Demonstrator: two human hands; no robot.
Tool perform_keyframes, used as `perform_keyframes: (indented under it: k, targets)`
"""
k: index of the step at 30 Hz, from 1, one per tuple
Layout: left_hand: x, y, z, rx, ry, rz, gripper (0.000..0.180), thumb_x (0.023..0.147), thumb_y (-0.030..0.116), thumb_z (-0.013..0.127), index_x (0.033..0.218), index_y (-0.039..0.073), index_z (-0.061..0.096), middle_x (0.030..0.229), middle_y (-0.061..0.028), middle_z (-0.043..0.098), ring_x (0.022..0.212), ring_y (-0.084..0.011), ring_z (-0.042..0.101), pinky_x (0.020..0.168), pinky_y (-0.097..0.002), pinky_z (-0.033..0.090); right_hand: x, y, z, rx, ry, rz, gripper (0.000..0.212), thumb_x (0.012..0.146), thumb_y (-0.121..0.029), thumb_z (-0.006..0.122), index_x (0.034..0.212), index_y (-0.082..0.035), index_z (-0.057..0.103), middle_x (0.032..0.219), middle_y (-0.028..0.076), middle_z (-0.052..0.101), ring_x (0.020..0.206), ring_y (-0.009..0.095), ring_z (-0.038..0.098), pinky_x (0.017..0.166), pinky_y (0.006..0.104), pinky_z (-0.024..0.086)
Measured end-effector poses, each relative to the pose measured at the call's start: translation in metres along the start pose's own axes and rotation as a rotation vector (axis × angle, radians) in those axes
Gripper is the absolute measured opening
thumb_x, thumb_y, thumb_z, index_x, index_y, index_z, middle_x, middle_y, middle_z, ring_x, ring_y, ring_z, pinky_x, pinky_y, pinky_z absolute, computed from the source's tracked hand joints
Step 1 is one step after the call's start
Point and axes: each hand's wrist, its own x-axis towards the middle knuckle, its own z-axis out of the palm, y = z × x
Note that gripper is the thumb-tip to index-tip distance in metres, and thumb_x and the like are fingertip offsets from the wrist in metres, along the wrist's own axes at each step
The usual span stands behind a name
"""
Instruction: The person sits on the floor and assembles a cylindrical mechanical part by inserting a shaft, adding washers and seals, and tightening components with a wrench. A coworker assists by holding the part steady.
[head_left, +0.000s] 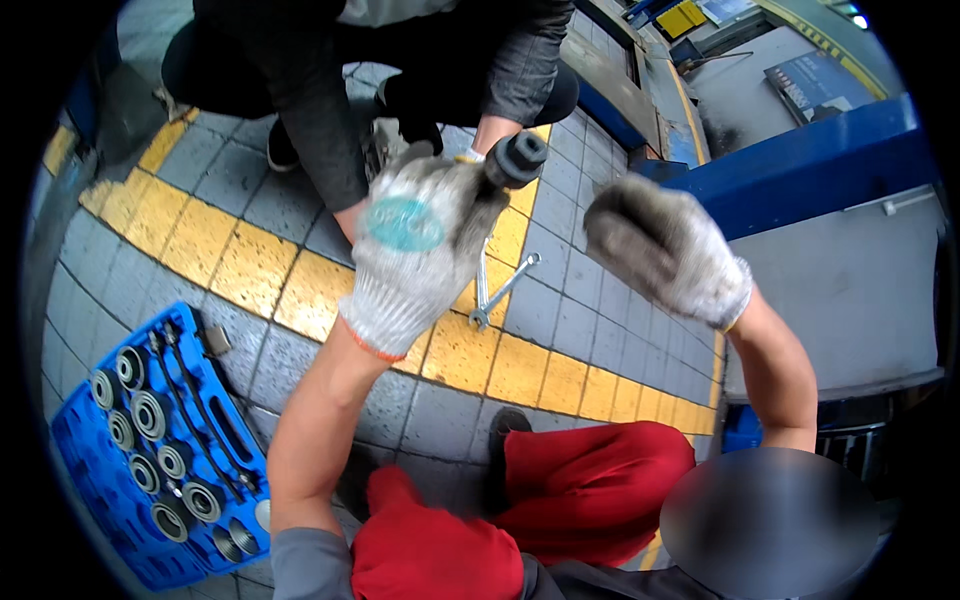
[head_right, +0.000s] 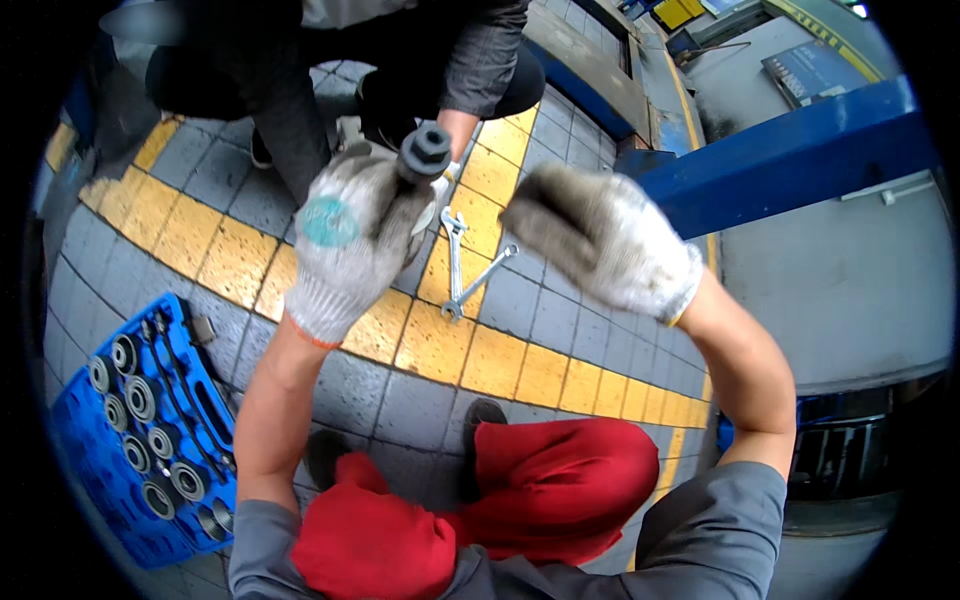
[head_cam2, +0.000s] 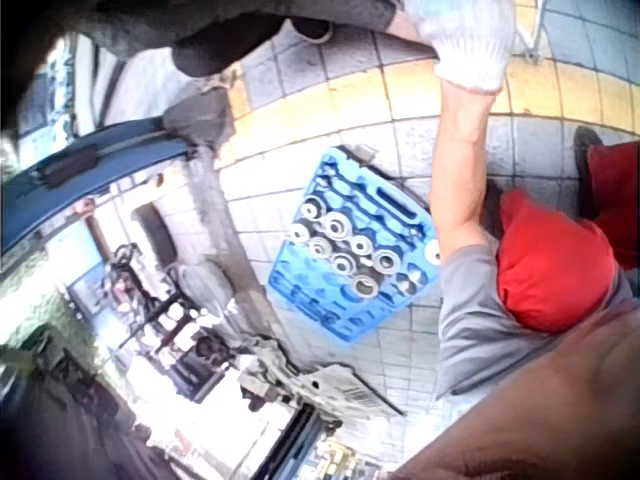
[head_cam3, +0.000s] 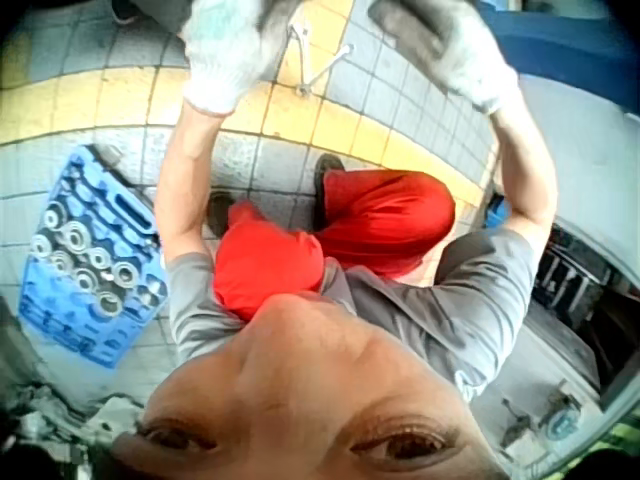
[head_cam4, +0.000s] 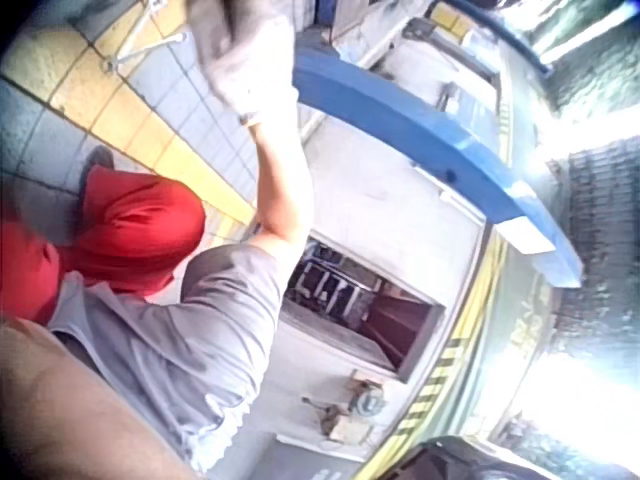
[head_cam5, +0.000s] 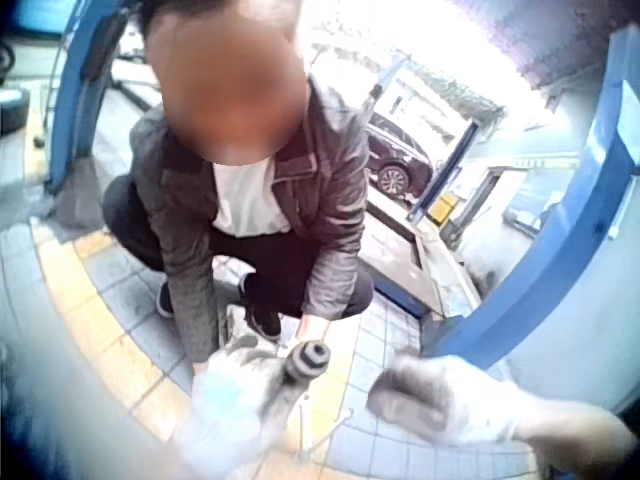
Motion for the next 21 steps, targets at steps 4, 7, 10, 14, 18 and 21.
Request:
perform_keyframes:
  k: [4, 7, 10, 14, 18, 21]
  targets:
    - [0.008, 0.002, -0.011, -0.058, -0.119, -0.048, 0.012, 0.092, 0.010, 0.071, 0.101, 0.002, 0.072, 0.098, -0.0174, 0.071, 0.094, -0.0389, 0.069, 0.095, -0.0488, 0.052, -0.026, 0.010, 0.025, 0.092, -0.043, -0.004, 0.022, 0.101, -0.024, 0.067, 0.099, -0.002, 0.069, 0.082, 0.017, 0.069, 0.076, 0.032, 0.072, 0.068, 0.0396, 0.058]
    - [0.012, 0.004, -0.017, -0.050, -0.181, -0.091, 0.013, 0.090, 0.010, 0.072, 0.102, 0.003, 0.072, 0.099, -0.0170, 0.072, 0.098, -0.0384, 0.069, 0.096, -0.0500, 0.051, -0.039, 0.026, 0.043, 0.181, -0.080, -0.037, 0.020, 0.099, -0.025, 0.069, 0.096, -0.005, 0.068, 0.082, 0.016, 0.069, 0.077, 0.035, 0.070, 0.069, 0.0433, 0.056]
    - [0.015, 0.007, -0.023, -0.058, -0.255, -0.220, 0.015, 0.087, 0.009, 0.075, 0.100, 0.003, 0.072, 0.100, -0.0162, 0.073, 0.099, -0.0388, 0.069, 0.096, -0.0515, 0.052, -0.044, 0.045, 0.061, 0.267, -0.149, 0.012, 0.019, 0.099, -0.025, 0.069, 0.097, -0.006, 0.068, 0.085, 0.017, 0.069, 0.080, 0.038, 0.069, 0.070, 0.0455, 0.056]
    - [0.015, 0.010, -0.025, -0.086, -0.298, -0.388, 0.020, 0.087, 0.005, 0.074, 0.107, 0.003, 0.074, 0.103, -0.0172, 0.072, 0.092, -0.0365, 0.071, 0.083, -0.0433, 0.055, -0.045, 0.078, 0.091, 0.361, -0.162, -0.014, 0.020, 0.100, -0.027, 0.068, 0.100, -0.006, 0.068, 0.088, 0.017, 0.069, 0.083, 0.039, 0.069, 0.073, 0.0473, 0.055]
    - [0.016, 0.012, -0.033, -0.102, -0.361, -0.524, 0.026, 0.090, 0.002, 0.075, 0.115, 0.002, 0.072, 0.104, -0.0136, 0.073, 0.094, -0.0257, 0.073, 0.082, -0.0368, 0.058, -0.039, 0.093, 0.123, 0.488, -0.141, -0.088, 0.021, 0.100, -0.028, 0.067, 0.102, -0.007, 0.067, 0.089, 0.016, 0.069, 0.083, 0.038, 0.069, 0.073, 0.0473, 0.055]
    - [0.014, 0.014, -0.035, -0.161, -0.347, -0.639, 0.030, 0.090, -0.003, 0.073, 0.119, 0.002, 0.070, 0.109, -0.0114, 0.074, 0.097, -0.0211, 0.073, 0.086, -0.0369, 0.059, -0.037, 0.104, 0.149, 0.585, -0.065, -0.157, 0.019, 0.099, -0.026, 0.068, 0.100, -0.007, 0.068, 0.086, 0.014, 0.069, 0.079, 0.036, 0.070, 0.070, 0.0451, 0.056]
